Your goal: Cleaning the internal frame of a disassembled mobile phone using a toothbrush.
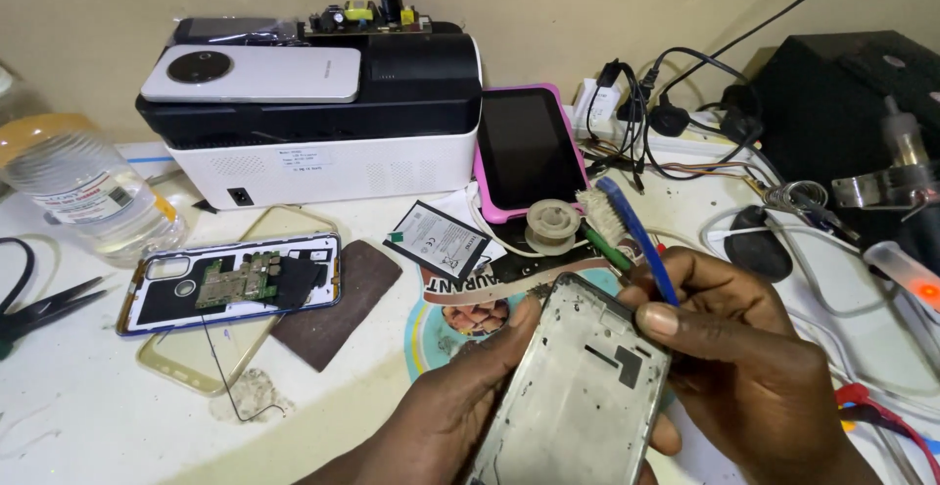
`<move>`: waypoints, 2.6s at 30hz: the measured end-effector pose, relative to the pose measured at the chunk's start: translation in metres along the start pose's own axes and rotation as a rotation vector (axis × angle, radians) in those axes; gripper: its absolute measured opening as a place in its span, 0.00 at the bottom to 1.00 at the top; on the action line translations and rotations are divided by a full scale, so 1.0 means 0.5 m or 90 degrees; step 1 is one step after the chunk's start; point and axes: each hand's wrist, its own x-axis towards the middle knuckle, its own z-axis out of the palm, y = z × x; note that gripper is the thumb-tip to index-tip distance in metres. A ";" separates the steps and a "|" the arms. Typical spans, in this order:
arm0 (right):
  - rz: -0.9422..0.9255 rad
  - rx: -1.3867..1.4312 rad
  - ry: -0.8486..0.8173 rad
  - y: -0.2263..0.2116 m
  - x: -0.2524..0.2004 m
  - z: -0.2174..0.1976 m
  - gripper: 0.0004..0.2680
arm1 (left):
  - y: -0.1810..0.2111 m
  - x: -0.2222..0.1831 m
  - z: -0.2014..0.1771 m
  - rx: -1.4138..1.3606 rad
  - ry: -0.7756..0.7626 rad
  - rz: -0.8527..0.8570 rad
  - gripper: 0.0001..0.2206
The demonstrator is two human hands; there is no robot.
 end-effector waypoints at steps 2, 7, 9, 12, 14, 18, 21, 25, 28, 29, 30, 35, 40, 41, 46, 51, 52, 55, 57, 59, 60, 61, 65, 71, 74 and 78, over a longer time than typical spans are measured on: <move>-0.015 0.024 -0.034 0.003 -0.001 -0.006 0.08 | -0.003 -0.003 0.015 -0.017 -0.004 0.003 0.31; -0.020 0.139 -0.148 -0.014 -0.023 0.029 0.09 | 0.001 0.008 -0.012 -0.067 -0.003 -0.041 0.33; 0.002 0.116 -0.052 -0.011 -0.023 0.027 0.12 | 0.001 0.021 -0.016 0.100 0.076 0.134 0.28; 0.041 0.083 0.092 -0.008 -0.024 0.024 0.17 | -0.002 0.041 -0.020 0.355 0.180 0.398 0.24; 0.037 0.093 0.099 -0.007 -0.027 0.028 0.17 | 0.003 0.046 -0.009 0.283 0.296 0.334 0.23; 0.022 0.087 0.106 -0.007 -0.032 0.028 0.16 | -0.003 0.035 0.010 0.334 0.264 0.367 0.25; -0.014 0.086 0.070 0.001 -0.028 0.013 0.14 | -0.001 0.030 -0.053 0.237 0.249 0.249 0.24; -0.016 0.071 0.056 0.002 -0.017 -0.003 0.13 | -0.001 0.026 -0.021 0.251 0.192 0.254 0.24; -0.048 0.089 -0.053 -0.002 -0.019 -0.001 0.10 | -0.002 0.022 -0.052 0.190 -0.170 0.314 0.21; -0.060 0.088 -0.065 -0.006 -0.022 0.006 0.09 | -0.003 0.021 -0.031 0.242 -0.109 0.293 0.22; -0.072 0.087 -0.077 -0.010 -0.024 0.013 0.10 | -0.005 0.021 -0.010 0.294 -0.049 0.271 0.23; -0.058 0.104 -0.071 -0.009 -0.025 0.013 0.10 | 0.003 0.022 -0.057 0.263 -0.144 0.277 0.23; -0.059 0.089 -0.095 -0.015 -0.027 0.018 0.11 | -0.011 0.023 -0.026 0.169 -0.068 0.207 0.22; -0.070 0.098 -0.116 -0.016 -0.028 0.021 0.10 | -0.008 0.025 -0.023 0.241 -0.051 0.263 0.22; -0.072 0.092 -0.123 -0.012 -0.016 0.012 0.11 | -0.008 0.028 -0.006 0.321 0.092 0.334 0.24; -0.074 -0.341 0.051 -0.004 0.041 0.013 0.06 | 0.020 -0.010 0.012 -0.012 0.006 -0.029 0.38; -0.074 -0.342 0.051 0.003 0.056 -0.006 0.06 | 0.032 -0.010 0.018 -0.013 0.006 -0.029 0.38; -0.163 -0.698 0.033 0.023 0.092 -0.046 0.09 | 0.079 -0.014 0.030 0.117 -0.037 0.068 0.43; -0.221 -0.835 0.063 0.035 0.103 -0.055 0.06 | 0.119 -0.018 0.028 0.223 -0.068 0.173 0.39; -0.293 -0.876 0.073 0.036 0.092 -0.046 0.09 | 0.143 -0.027 0.030 0.269 -0.029 0.190 0.38; -0.364 -0.916 0.085 0.037 0.088 -0.041 0.16 | 0.155 -0.033 0.031 0.313 0.010 0.205 0.37; -0.368 -0.916 0.081 0.030 0.069 -0.013 0.16 | 0.163 -0.035 0.025 0.314 0.010 0.210 0.37; -0.288 -0.786 -0.075 0.061 0.033 0.045 0.07 | 0.179 -0.029 -0.007 0.262 -0.022 0.145 0.31; -0.221 -0.857 -0.070 0.087 0.017 0.084 0.03 | 0.179 0.000 -0.082 0.248 -0.058 0.089 0.32; -0.237 -0.951 -0.084 0.095 0.017 0.078 0.05 | 0.167 0.002 -0.086 0.253 -0.010 0.050 0.38; -0.342 -0.988 -0.135 0.103 0.012 0.075 0.07 | 0.154 0.001 -0.091 0.255 -0.043 0.053 0.35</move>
